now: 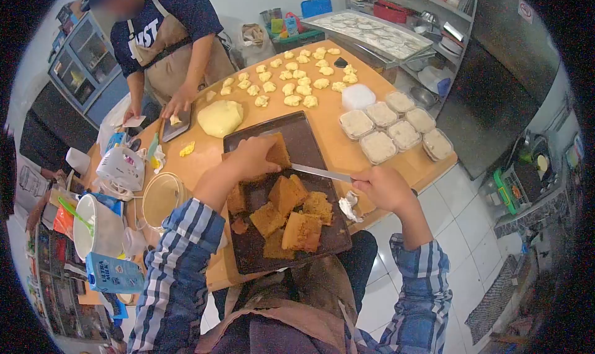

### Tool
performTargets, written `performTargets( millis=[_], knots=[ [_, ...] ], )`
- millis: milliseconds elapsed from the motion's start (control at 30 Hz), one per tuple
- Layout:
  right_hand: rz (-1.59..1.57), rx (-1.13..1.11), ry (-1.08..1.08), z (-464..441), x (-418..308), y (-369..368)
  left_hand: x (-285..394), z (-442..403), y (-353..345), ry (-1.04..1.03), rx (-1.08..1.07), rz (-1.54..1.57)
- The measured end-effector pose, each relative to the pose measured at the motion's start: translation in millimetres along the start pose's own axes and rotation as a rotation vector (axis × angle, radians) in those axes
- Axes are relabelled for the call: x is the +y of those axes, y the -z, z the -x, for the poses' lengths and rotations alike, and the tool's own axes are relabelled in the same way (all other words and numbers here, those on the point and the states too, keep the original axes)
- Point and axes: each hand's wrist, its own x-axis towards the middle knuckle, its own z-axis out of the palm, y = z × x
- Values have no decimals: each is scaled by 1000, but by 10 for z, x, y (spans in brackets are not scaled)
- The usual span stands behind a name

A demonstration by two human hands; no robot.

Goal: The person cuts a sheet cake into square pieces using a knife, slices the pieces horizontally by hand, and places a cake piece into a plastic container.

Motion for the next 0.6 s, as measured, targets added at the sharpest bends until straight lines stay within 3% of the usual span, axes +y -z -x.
performTargets(
  millis=[300, 600],
  knots=[
    [-36, 15, 25, -20, -61, 39, 66, 19, -344, -44, 206, -213],
    [117, -26, -61, 41, -140, 58, 46, -33, -445, -55, 237, -327]
  ],
)
